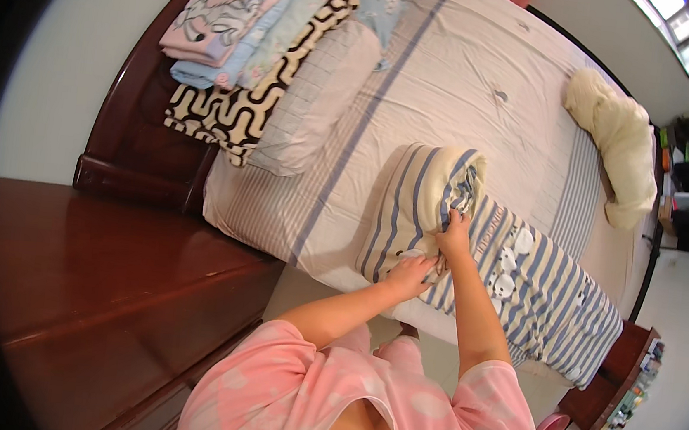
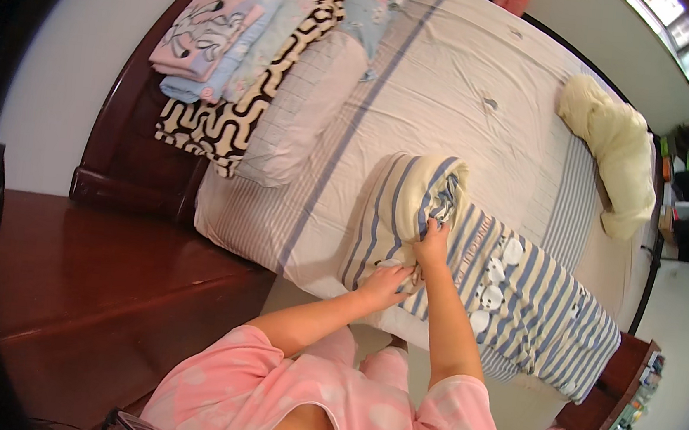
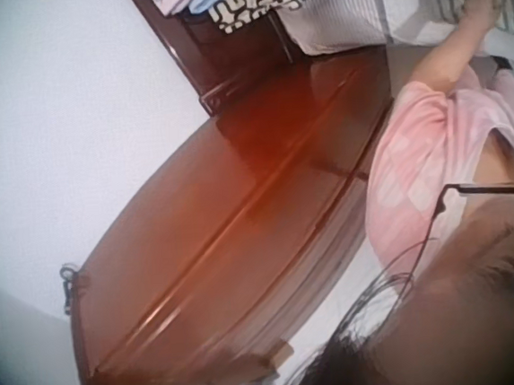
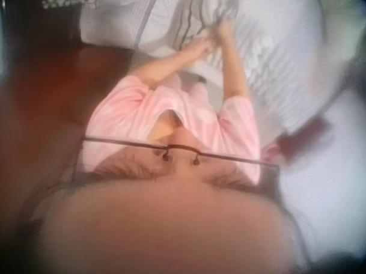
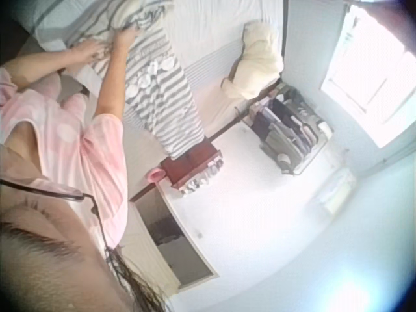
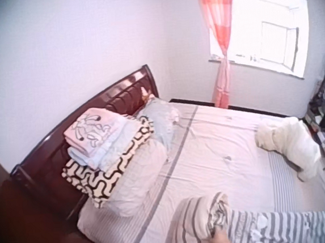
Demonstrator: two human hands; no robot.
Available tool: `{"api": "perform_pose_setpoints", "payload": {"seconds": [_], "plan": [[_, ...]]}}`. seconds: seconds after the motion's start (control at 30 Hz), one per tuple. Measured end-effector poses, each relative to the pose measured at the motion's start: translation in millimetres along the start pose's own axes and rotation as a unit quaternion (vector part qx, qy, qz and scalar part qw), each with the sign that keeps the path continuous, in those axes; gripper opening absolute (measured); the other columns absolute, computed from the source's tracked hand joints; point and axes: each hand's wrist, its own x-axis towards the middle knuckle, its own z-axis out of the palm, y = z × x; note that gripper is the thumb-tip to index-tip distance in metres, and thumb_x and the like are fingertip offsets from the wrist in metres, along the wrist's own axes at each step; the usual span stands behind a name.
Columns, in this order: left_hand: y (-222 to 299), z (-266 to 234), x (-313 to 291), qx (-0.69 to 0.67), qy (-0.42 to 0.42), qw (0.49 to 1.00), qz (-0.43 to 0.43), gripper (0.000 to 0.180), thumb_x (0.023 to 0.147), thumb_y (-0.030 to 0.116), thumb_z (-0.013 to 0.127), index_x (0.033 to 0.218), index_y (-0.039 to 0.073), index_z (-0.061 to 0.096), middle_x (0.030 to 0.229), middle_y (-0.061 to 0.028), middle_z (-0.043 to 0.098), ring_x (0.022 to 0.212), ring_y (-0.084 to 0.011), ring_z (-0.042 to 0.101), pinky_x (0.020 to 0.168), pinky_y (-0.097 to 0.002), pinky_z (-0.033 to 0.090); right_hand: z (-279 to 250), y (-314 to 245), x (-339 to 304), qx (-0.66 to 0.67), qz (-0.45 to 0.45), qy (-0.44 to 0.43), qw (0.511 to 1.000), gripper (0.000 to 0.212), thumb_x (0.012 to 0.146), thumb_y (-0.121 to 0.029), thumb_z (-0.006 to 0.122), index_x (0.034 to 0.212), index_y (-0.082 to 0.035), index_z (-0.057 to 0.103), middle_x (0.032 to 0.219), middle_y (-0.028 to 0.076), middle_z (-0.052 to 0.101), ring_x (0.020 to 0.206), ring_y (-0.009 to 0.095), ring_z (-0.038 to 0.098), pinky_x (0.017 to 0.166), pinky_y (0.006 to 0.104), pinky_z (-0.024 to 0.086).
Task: The person folds a large striped fabric item on a bed by aligning the edges and folding it into a rectangle, then places it on a stack of other folded linens.
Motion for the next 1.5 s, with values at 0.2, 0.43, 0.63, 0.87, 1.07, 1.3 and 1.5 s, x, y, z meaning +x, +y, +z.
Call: {"api": "perform_pose_setpoints", "payload": {"seconds": [0.2, 0.43, 0.63, 0.87, 1.07, 1.3, 1.5], "plan": [[17, 77, 32, -0.058, 0.057, 0.996, 0.046, 0.041, 0.079, 0.011, 0.058, 0.119, 0.008, 0.048, 0.119, -0.0138, 0.048, 0.110, -0.0322, 0.044, 0.093, -0.0396, 0.036, -71, 134, -36, 0.182, -0.061, 0.098, 0.976, 0.051, 0.059, -0.004, 0.057, 0.109, -0.001, 0.049, 0.124, 0.021, 0.037, 0.113, 0.039, 0.040, 0.095, 0.0363, 0.036], [20, 128, 66, 0.197, 0.016, 0.957, -0.212, 0.086, 0.069, 0.022, 0.071, 0.139, 0.023, 0.022, 0.143, -0.0163, 0.012, 0.130, -0.0420, 0.013, 0.103, -0.0517, 0.022, -115, 337, -81, -0.070, 0.269, -0.017, 0.961, 0.063, 0.062, -0.015, 0.066, 0.122, -0.016, 0.047, 0.140, 0.018, 0.025, 0.123, 0.036, 0.033, 0.099, 0.0388, 0.033], [7, 156, 105, 0.296, -0.096, 0.921, -0.233, 0.095, 0.066, 0.030, 0.076, 0.140, 0.029, 0.017, 0.146, -0.0138, 0.004, 0.133, -0.0389, 0.009, 0.104, -0.0523, 0.020, -90, 404, -26, 0.266, 0.117, 0.140, 0.946, 0.028, 0.080, -0.009, 0.054, 0.106, 0.002, 0.055, 0.096, 0.015, 0.062, 0.087, 0.024, 0.061, 0.075, 0.0293, 0.047], [4, 172, 136, 0.309, -0.150, 0.915, -0.213, 0.096, 0.063, 0.031, 0.078, 0.139, 0.032, 0.021, 0.145, -0.0160, 0.011, 0.131, -0.0395, 0.017, 0.104, -0.0462, 0.022, -78, 420, 95, 0.440, 0.177, 0.122, 0.872, 0.034, 0.089, -0.027, 0.049, 0.116, -0.006, 0.053, 0.098, 0.002, 0.059, 0.086, 0.014, 0.055, 0.074, 0.0270, 0.043], [-13, 165, 127, 0.299, -0.144, 0.917, -0.220, 0.096, 0.061, 0.027, 0.079, 0.138, 0.032, 0.022, 0.143, -0.0173, 0.016, 0.128, -0.0415, 0.022, 0.103, -0.0478, 0.024, -102, 365, 133, 0.579, 0.296, 0.002, 0.760, 0.040, 0.082, -0.031, 0.058, 0.108, 0.000, 0.054, 0.108, 0.014, 0.058, 0.099, 0.026, 0.054, 0.086, 0.0338, 0.040], [-15, 163, 126, 0.310, -0.177, 0.919, -0.167, 0.091, 0.063, 0.031, 0.077, 0.138, 0.031, 0.024, 0.143, -0.0167, 0.018, 0.128, -0.0380, 0.025, 0.103, -0.0452, 0.025, -146, 376, 133, 0.115, 0.167, 0.222, 0.954, 0.036, 0.079, -0.029, 0.061, 0.095, 0.003, 0.052, 0.081, 0.023, 0.057, 0.078, 0.036, 0.054, 0.069, 0.0363, 0.044], [-11, 183, 129, 0.317, -0.150, 0.922, -0.166, 0.094, 0.058, 0.031, 0.079, 0.137, 0.026, 0.028, 0.142, -0.0201, 0.018, 0.127, -0.0384, 0.026, 0.102, -0.0430, 0.027, -105, 437, 112, 0.320, 0.187, 0.132, 0.919, 0.051, 0.084, -0.045, 0.055, 0.096, 0.004, 0.053, 0.085, 0.021, 0.060, 0.083, 0.031, 0.057, 0.074, 0.0363, 0.043]]}}
